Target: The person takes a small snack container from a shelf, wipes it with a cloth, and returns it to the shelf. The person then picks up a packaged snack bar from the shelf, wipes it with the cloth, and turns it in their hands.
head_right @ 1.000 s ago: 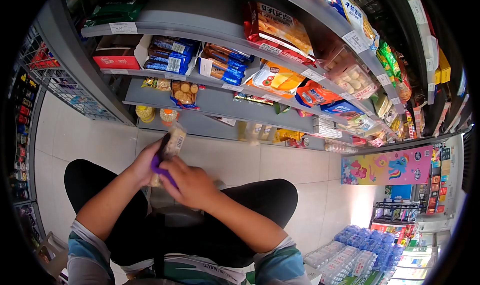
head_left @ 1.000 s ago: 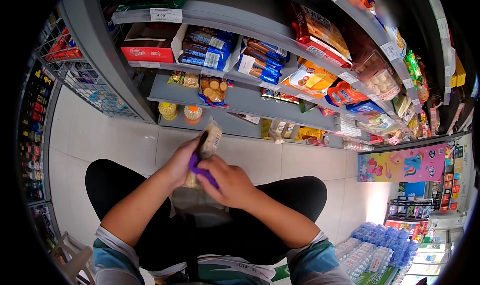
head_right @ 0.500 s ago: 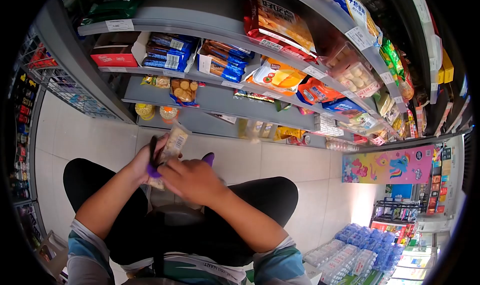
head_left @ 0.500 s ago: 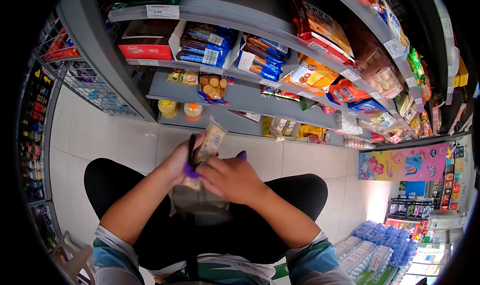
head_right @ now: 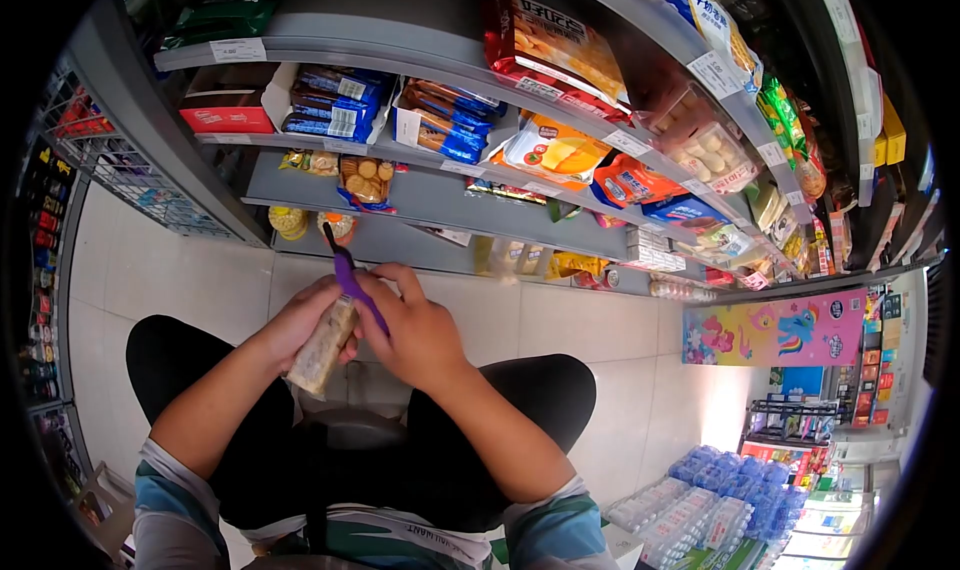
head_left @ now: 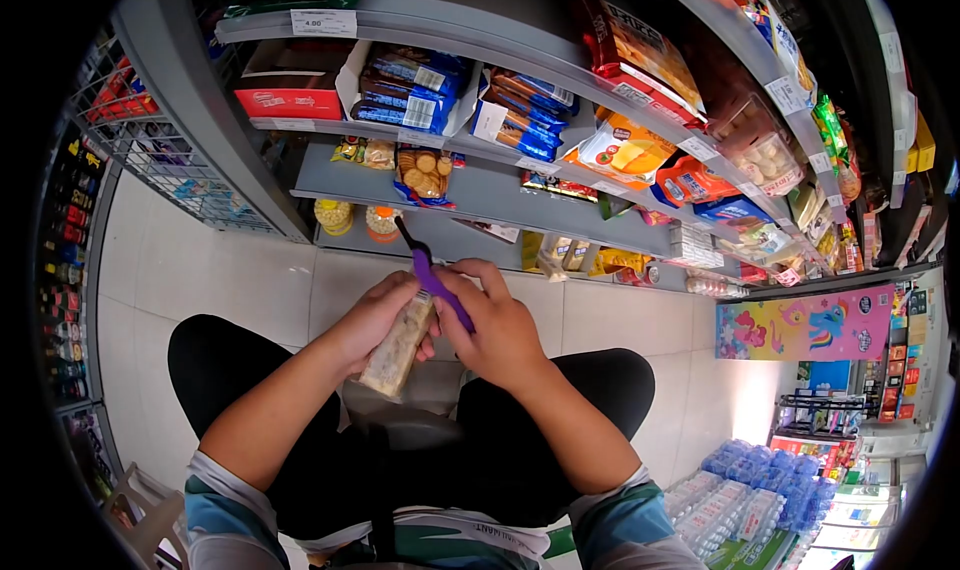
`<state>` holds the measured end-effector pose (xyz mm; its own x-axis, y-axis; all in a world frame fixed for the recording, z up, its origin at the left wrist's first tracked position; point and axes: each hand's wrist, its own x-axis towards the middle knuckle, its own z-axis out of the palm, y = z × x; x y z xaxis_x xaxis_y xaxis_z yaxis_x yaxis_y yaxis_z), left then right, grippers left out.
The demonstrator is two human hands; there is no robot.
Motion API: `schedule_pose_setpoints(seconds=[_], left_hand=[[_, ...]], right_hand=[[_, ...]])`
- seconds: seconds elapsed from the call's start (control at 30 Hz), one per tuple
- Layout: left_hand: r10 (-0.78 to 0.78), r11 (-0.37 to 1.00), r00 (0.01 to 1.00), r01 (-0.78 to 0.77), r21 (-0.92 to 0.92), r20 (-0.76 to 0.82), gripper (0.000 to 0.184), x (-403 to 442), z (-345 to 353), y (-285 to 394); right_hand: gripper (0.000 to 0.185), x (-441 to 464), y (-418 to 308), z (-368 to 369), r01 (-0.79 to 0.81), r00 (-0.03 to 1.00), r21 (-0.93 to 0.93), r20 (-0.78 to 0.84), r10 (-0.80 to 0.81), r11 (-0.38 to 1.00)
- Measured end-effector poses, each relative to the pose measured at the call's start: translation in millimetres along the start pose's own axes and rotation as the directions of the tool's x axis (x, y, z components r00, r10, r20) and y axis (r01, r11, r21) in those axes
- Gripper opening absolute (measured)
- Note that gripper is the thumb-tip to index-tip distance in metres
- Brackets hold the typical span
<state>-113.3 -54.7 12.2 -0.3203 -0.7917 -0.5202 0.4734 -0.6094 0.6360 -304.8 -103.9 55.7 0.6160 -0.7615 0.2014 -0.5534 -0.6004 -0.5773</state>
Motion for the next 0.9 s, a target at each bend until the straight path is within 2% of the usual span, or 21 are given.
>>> schedule_pose_setpoints(seconds=[0.07, 0.13, 0.2, 0.27, 0.33, 0.4, 0.47, 0.53, 0.57, 0.63, 0.67, 0.73, 0.77, 0.8, 0.87, 0.9], left_hand=[[0.018, 0.999, 1.0, -0.019, -0.049, -0.006, 0.049, 4.3, -1.2, -5.0], [0.065, 0.968, 0.965, -0.122, -0.218, -0.253, 0.047, 15.5, -0.8, -13.8], [0.068, 0.979, 0.962, -0.115, -0.169, -0.264, 0.051, 7.7, -1.7, -6.4], [0.071, 0.987, 0.958, -0.108, -0.119, -0.277, 0.055, 8.8, -11.7, -3.8], [0.05, 0.985, 0.985, -0.076, -0.153, -0.166, 0.061, 22.2, -36.1, -13.3], [0.056, 0.982, 0.974, -0.093, -0.163, -0.219, 0.064, 23.7, -33.8, -14.4], [0.063, 0.967, 0.986, -0.099, -0.233, -0.157, 0.065, 16.2, -25.1, -5.0], [0.059, 0.964, 0.989, -0.092, -0.248, -0.137, 0.064, 17.6, -26.2, -4.5], [0.062, 0.953, 0.997, -0.075, -0.295, -0.051, 0.063, 21.0, -30.3, -7.1], [0.107, 0.922, 0.986, -0.05, -0.383, 0.13, 0.06, 27.7, -34.3, -7.4], [0.107, 0.922, 0.986, -0.05, -0.383, 0.131, 0.06, 26.1, -32.7, -9.7], [-0.048, 0.923, 0.998, 0.031, -0.383, -0.037, 0.057, 5.3, 1.3, 11.5], [-0.102, 0.937, 0.995, 0.103, -0.334, 0.02, 0.053, 2.4, -7.6, 8.7], [-0.103, 0.937, 0.994, 0.104, -0.334, 0.022, 0.053, 3.2, -15.1, 0.8], [-0.034, 0.953, 0.963, 0.112, -0.282, 0.268, 0.052, 7.5, -25.6, -16.0], [-0.026, 0.959, 0.966, 0.097, -0.266, 0.259, 0.051, 6.8, -20.7, -10.7]], right_hand=[[0.033, -3.8, -4.4, 2.2, 0.032, 0.999, 0.042, 0.04, -0.033, 0.999], [0.034, -7.3, -9.7, 3.7, 0.077, 0.994, 0.07, 0.066, -0.082, 0.995], [0.036, -11.0, -13.2, 5.5, 0.123, 0.987, 0.1, 0.092, -0.132, 0.987], [0.035, -14.6, -15.9, 7.0, 0.282, 0.947, 0.193, 0.104, -0.305, 0.94], [0.035, -16.4, -19.3, 5.1, 0.329, 0.919, 0.188, 0.161, -0.36, 0.925], [0.034, -17.5, -18.3, 9.5, 0.426, 0.867, 0.243, 0.164, -0.47, 0.871], [0.035, -16.5, -17.0, 9.5, 0.44, 0.866, 0.231, 0.147, -0.478, 0.868], [0.044, -14.2, -13.4, 8.7, 0.45, 0.883, 0.171, 0.063, -0.466, 0.876], [0.044, -13.3, -13.2, 6.1, 0.45, 0.883, 0.171, 0.063, -0.466, 0.876], [0.045, -10.9, -13.9, 0.0, 0.351, 0.933, 0.146, 0.029, -0.359, 0.925], [0.045, -9.4, -11.1, 1.3, 0.351, 0.933, 0.146, 0.029, -0.359, 0.925], [0.045, -6.4, -3.4, 5.1, 0.259, 0.966, 0.184, -0.068, -0.251, 0.948], [0.041, -5.4, -1.7, 1.0, 0.188, 0.982, 0.176, -0.043, -0.183, 0.966], [0.041, -4.0, -1.9, -0.6, 0.186, 0.982, 0.174, -0.043, -0.182, 0.967], [0.04, -1.0, -2.7, -2.2, -0.031, 0.994, 0.083, -0.099, 0.039, 0.996], [0.04, -0.7, 2.0, 0.6, -0.036, 0.987, 0.068, -0.152, 0.046, 0.997]])
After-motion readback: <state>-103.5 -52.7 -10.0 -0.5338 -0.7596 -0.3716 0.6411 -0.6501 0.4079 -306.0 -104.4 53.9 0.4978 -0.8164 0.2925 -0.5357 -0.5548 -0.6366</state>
